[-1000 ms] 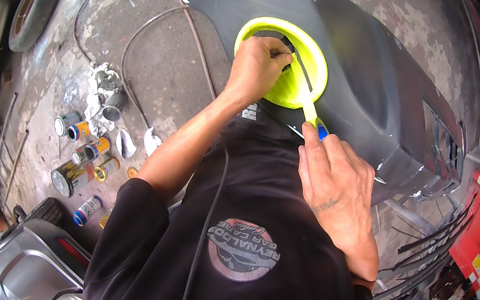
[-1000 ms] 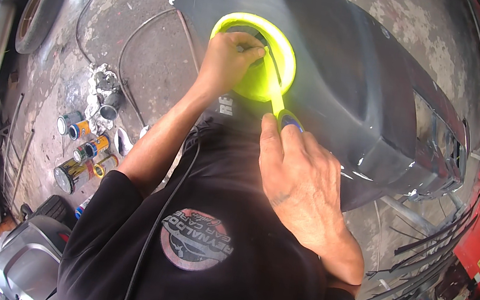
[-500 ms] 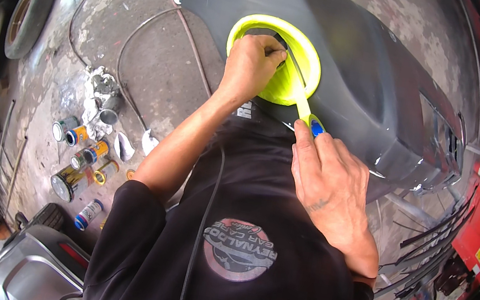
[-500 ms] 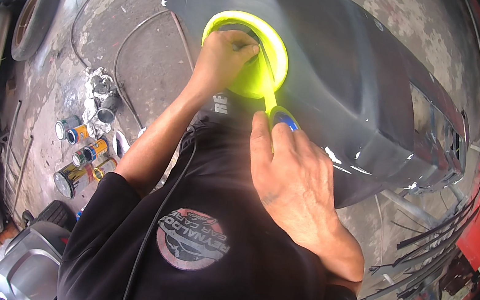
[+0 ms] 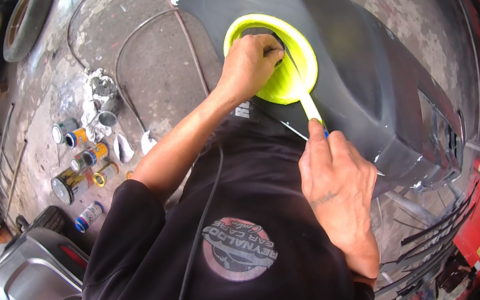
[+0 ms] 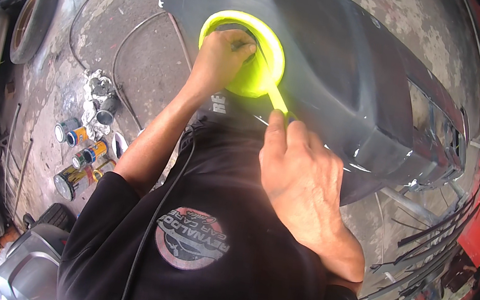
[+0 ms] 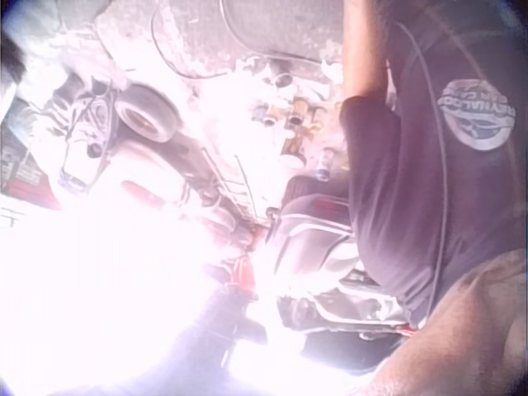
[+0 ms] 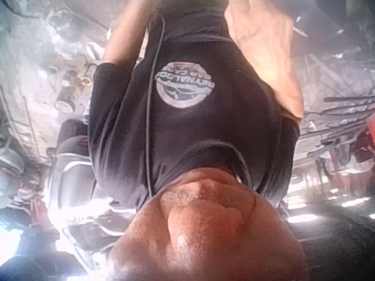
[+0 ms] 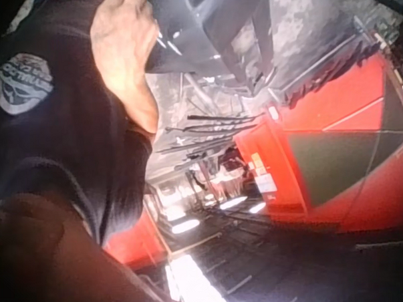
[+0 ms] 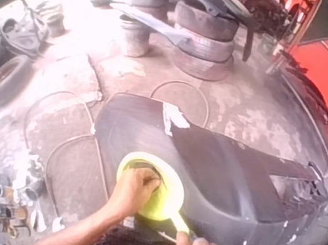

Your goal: The person applies bright yellow masking tape around a circular opening on a dark grey car bumper. They carefully smooth the tape along the curved edge to create a clean boundary.

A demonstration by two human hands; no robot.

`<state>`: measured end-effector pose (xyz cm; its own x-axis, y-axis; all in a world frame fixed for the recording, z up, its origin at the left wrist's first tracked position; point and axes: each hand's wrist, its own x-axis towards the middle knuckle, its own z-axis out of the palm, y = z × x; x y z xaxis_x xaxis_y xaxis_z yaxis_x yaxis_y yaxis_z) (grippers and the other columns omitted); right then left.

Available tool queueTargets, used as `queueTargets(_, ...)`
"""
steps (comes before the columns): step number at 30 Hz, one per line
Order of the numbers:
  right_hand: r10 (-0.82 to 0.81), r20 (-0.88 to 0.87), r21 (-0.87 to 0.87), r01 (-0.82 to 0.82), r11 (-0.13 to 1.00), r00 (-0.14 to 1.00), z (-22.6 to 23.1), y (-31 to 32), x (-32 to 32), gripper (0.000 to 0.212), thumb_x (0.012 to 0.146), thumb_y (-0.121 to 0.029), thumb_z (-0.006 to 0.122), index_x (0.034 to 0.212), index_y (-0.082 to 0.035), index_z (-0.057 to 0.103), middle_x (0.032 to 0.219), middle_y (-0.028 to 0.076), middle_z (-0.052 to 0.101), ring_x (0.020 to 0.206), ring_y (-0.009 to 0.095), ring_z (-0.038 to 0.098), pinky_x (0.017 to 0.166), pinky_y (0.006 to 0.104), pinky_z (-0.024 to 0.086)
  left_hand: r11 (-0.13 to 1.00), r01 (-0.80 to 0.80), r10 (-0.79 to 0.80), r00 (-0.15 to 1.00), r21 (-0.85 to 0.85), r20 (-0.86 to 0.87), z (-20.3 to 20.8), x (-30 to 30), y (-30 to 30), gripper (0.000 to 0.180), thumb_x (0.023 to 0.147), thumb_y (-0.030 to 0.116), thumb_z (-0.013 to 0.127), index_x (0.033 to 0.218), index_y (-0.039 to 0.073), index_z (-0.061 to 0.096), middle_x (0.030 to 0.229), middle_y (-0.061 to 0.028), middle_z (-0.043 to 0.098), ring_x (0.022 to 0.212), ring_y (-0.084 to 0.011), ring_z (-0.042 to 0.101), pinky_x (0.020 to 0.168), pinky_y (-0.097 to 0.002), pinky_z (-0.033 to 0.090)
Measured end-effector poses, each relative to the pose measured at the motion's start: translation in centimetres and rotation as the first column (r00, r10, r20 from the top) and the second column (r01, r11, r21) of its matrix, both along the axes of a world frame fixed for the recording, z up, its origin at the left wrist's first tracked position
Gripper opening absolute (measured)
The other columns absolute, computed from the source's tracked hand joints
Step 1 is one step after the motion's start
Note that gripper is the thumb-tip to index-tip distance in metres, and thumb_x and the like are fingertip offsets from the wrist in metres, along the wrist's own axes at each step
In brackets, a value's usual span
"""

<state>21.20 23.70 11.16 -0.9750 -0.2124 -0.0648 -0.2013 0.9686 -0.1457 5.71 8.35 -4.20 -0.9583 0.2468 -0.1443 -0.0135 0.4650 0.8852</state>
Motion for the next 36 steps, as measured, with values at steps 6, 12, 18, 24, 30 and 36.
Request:
queueTargets(6,-0.100,0.059,0.030,0.099,0.995,0.993,0.0,0.5,-0.1,0.033,0.094,-0.012,0.073,0.121,0.005,0.076,0.080,0.013,0.064,0.063,0.030,0.071,0.056,0.0424,0.058,0.999,-0.052,0.052,0.997,-0.004,-0.059,0.1,0.3,0.1,0.024,0.096,0.014,0.079,0.112,-0.004,0.079,0.101,-0.0198,0.081,0.088,-0.0273,0.078,0.081,-0.0390,0.059)
queueTargets(12,-0.191,0.091,-0.006,0.193,0.981,0.977,0.0,0.9,-0.4,0.027,0.095,-0.015,0.075,0.119,-0.004,0.081,0.077,0.013,0.064,0.065,0.035,0.069,0.059,0.0476,0.054,0.997,-0.078,0.072,0.966,-0.016,-0.247,0.2,0.7,0.0,0.021,0.091,0.011,0.083,0.107,-0.002,0.077,0.102,-0.0180,0.078,0.088,-0.0328,0.076,0.080,-0.0430,0.058)
queueTargets(18,-0.190,0.162,-0.068,0.203,0.977,0.968,0.2,1.8,-0.5,0.032,0.094,-0.016,0.076,0.122,0.001,0.077,0.082,0.016,0.066,0.066,0.039,0.071,0.063,0.0495,0.057,0.984,0.118,-0.092,0.978,0.136,-0.186,4.1,4.0,-0.5,0.018,0.092,0.014,0.084,0.101,-0.001,0.077,0.095,-0.0087,0.070,0.079,-0.0218,0.067,0.073,-0.0361,0.053)
queueTargets(24,-0.212,0.154,-0.141,0.234,0.962,0.965,-0.1,2.0,-0.1,0.032,0.093,-0.014,0.076,0.122,0.001,0.077,0.082,0.015,0.066,0.067,0.038,0.071,0.064,0.0495,0.057,0.974,0.148,-0.128,0.984,0.170,-0.125,4.2,4.8,0.2,0.017,0.091,0.011,0.086,0.099,0.000,0.077,0.093,-0.0057,0.069,0.080,-0.0158,0.064,0.070,-0.0340,0.052)
queueTargets(30,-0.220,0.148,-0.275,0.254,0.927,0.964,-1.2,2.4,0.2,0.028,0.095,-0.012,0.072,0.120,-0.002,0.080,0.078,0.015,0.066,0.067,0.037,0.068,0.064,0.0496,0.054,0.985,0.139,-0.118,0.975,0.106,-0.190,5.2,5.0,0.9,0.016,0.088,0.006,0.087,0.098,-0.002,0.077,0.095,-0.0141,0.071,0.082,-0.0311,0.071,0.072,-0.0423,0.054)
queueTargets(36,-0.207,0.227,-0.351,0.279,0.894,0.952,-1.7,2.9,0.6,0.028,0.095,-0.011,0.070,0.120,-0.001,0.079,0.078,0.016,0.068,0.070,0.039,0.068,0.067,0.0505,0.054,0.987,0.133,-0.112,0.973,0.092,-0.201,5.6,5.1,1.3,0.015,0.088,0.005,0.086,0.096,-0.003,0.077,0.095,-0.0146,0.073,0.085,-0.0327,0.073,0.074,-0.0426,0.055)
